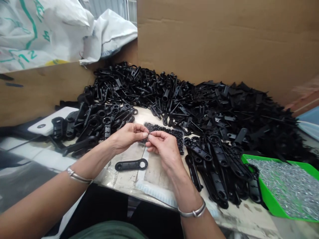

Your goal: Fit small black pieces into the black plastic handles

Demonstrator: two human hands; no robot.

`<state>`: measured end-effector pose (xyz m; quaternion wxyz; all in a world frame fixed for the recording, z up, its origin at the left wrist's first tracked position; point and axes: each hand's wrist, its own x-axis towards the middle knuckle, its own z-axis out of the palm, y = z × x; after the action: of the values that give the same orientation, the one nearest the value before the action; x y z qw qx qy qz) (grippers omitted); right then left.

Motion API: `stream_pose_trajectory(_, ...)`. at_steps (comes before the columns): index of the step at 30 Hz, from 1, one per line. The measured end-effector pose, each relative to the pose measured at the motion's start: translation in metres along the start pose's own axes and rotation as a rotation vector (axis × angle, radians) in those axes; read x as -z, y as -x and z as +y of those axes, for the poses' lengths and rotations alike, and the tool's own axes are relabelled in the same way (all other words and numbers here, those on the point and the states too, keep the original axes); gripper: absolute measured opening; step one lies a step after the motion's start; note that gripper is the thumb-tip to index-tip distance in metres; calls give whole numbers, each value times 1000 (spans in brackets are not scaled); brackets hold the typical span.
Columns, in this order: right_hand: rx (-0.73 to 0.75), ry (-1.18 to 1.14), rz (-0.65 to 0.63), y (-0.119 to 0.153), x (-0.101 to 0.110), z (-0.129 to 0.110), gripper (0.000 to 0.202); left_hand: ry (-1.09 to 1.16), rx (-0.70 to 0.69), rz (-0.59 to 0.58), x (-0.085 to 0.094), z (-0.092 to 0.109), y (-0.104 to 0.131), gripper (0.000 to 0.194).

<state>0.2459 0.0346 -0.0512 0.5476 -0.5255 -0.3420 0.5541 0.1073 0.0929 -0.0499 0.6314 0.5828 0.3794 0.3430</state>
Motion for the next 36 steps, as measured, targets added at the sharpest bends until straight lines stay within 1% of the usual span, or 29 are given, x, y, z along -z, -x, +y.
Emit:
stream_pose_trajectory(6, -26, -42, 12, 1, -4, 0, 23, -4, -58, 39, 0, 0, 2, 6)
stream_pose_trajectory(13, 20, -108, 21, -3, -5, 4, 26, 2, -53, 47, 3, -1, 5, 8)
stream_pose_trajectory(16, 16, -149, 44, -6, -3, 5, 27, -31, -113, 74, 2, -1, 6, 9)
stream_pose_trajectory(20, -9, -187, 48, -6, -1, 6, 30, -73, -210, 85, -1, -4, 7, 21)
stream_pose_trajectory(22, -15, -196, 42, -4, -2, 6, 31, -86, -247, 97, -3, -7, 7, 21)
stream_pose_trajectory(24, -12, -196, 40, -2, -3, 7, 32, -94, -275, 120, -4, -11, 8, 17)
stream_pose_trajectory(27, 6, -173, 38, -1, -4, 8, 32, -94, -294, 151, -5, -13, 9, 11)
stream_pose_trajectory(30, 48, -111, 35, 0, -4, 9, 29, -58, -284, 175, -5, -11, 12, 9)
stream_pose_trajectory(33, 109, -8, 36, 5, -1, 9, 27, 29, -247, 191, -5, -7, 18, 11)
stream_pose_trajectory(36, 181, 106, 59, 15, 3, 7, 23, 126, -199, 198, -6, -4, 28, 17)
